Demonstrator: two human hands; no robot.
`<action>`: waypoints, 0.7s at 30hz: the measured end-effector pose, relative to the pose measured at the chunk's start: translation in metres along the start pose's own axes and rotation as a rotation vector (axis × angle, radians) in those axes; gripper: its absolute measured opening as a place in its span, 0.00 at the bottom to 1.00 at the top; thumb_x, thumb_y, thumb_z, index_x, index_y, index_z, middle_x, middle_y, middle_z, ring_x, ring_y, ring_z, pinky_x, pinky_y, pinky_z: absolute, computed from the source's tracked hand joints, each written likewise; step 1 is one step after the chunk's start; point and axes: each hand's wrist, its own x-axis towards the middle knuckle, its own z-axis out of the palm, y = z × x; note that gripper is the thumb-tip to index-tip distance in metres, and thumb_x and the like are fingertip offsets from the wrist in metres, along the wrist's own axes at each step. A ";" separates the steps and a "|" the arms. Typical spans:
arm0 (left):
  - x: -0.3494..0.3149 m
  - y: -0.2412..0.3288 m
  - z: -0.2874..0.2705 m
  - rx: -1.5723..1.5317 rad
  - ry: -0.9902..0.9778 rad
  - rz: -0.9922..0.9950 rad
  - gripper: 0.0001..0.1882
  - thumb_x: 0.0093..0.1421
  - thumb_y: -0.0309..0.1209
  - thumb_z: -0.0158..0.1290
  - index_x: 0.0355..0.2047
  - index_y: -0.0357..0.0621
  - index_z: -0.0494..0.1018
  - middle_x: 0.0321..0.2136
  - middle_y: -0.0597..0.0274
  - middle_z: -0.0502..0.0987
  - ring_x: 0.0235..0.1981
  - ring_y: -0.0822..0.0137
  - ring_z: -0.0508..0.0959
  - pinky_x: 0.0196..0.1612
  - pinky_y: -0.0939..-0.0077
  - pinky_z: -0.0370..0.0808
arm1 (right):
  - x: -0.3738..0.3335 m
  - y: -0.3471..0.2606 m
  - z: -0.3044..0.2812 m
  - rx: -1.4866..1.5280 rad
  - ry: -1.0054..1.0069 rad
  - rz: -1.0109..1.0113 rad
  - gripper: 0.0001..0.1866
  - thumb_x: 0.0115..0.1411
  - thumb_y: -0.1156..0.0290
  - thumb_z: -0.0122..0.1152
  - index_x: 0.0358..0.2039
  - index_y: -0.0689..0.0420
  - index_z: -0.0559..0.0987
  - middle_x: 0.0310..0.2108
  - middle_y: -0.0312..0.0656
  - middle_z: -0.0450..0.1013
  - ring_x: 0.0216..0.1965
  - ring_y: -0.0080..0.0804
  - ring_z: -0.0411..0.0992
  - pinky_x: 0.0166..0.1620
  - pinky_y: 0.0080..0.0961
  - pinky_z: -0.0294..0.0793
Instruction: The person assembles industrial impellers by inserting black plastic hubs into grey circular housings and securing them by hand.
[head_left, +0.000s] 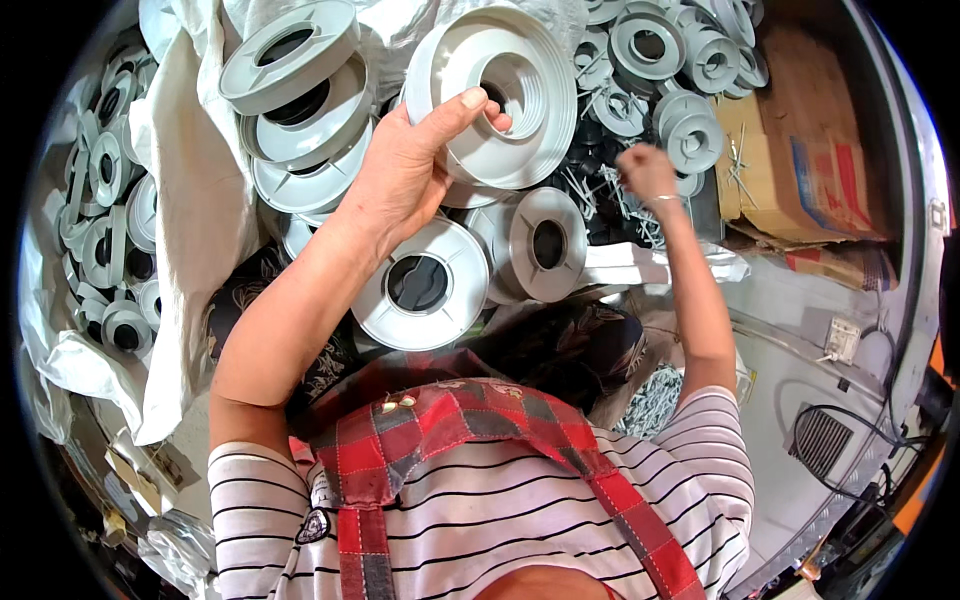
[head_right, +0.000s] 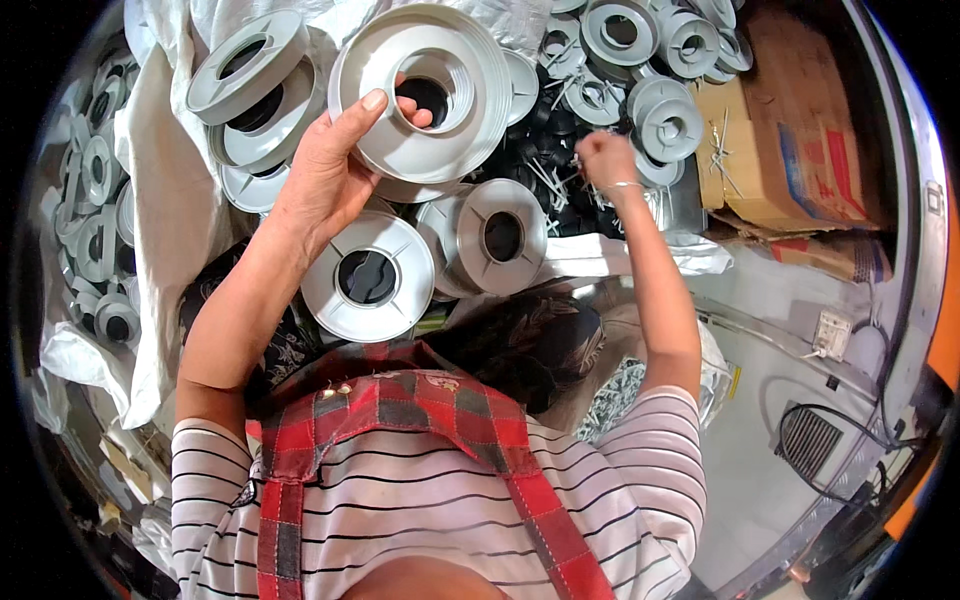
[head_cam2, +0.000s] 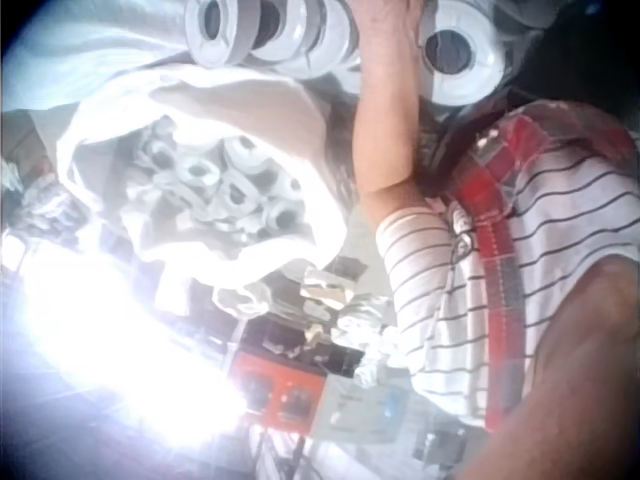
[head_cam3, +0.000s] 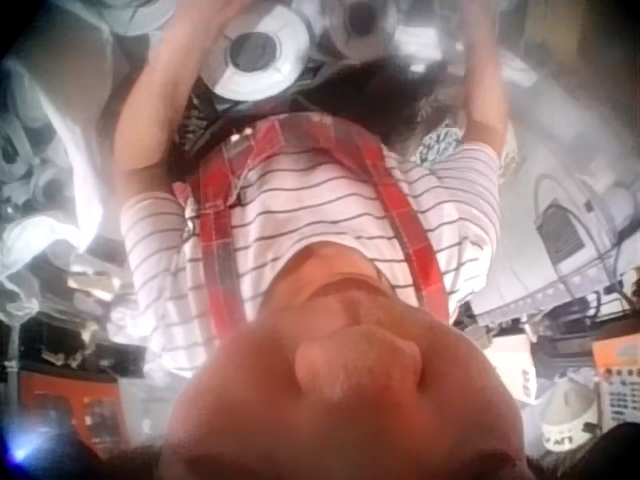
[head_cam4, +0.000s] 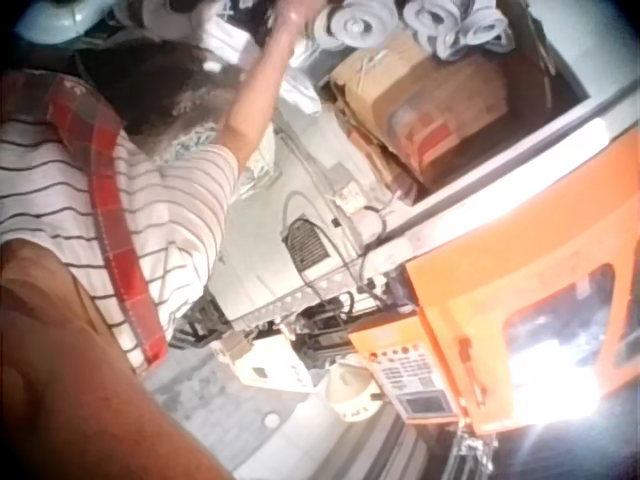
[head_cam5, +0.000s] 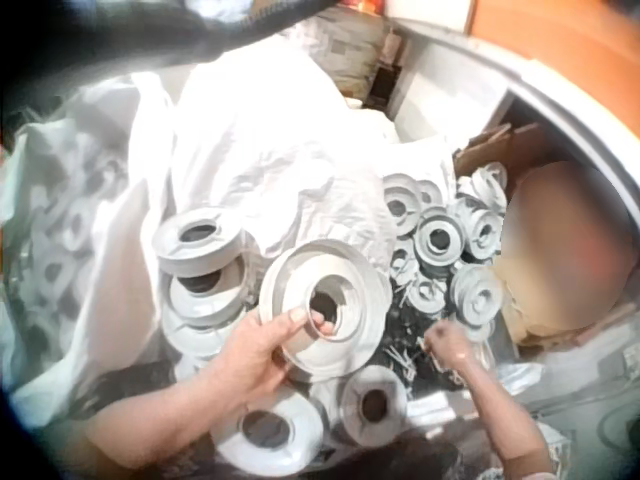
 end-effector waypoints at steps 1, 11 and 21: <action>0.001 0.000 0.001 -0.013 0.011 -0.009 0.17 0.57 0.36 0.53 0.43 0.40 0.66 0.33 0.61 0.74 0.38 0.70 0.74 0.45 0.71 0.73 | 0.020 0.039 0.017 -0.284 -0.082 0.029 0.15 0.47 0.68 0.64 0.35 0.62 0.76 0.24 0.45 0.75 0.26 0.39 0.74 0.34 0.28 0.73; -0.002 -0.002 -0.010 0.084 -0.035 0.035 0.22 0.59 0.36 0.50 0.49 0.36 0.62 0.41 0.61 0.72 0.44 0.69 0.73 0.48 0.70 0.71 | 0.033 0.017 0.065 -0.491 0.237 -0.346 0.11 0.50 0.61 0.58 0.28 0.55 0.79 0.30 0.47 0.75 0.34 0.50 0.72 0.38 0.40 0.72; -0.013 -0.009 0.003 -0.001 -0.110 -0.068 0.22 0.59 0.39 0.52 0.46 0.33 0.66 0.40 0.58 0.73 0.37 0.72 0.74 0.42 0.76 0.72 | -0.094 -0.180 0.012 -0.046 -0.036 -0.812 0.25 0.48 0.62 0.65 0.45 0.60 0.73 0.35 0.51 0.70 0.35 0.42 0.71 0.38 0.30 0.71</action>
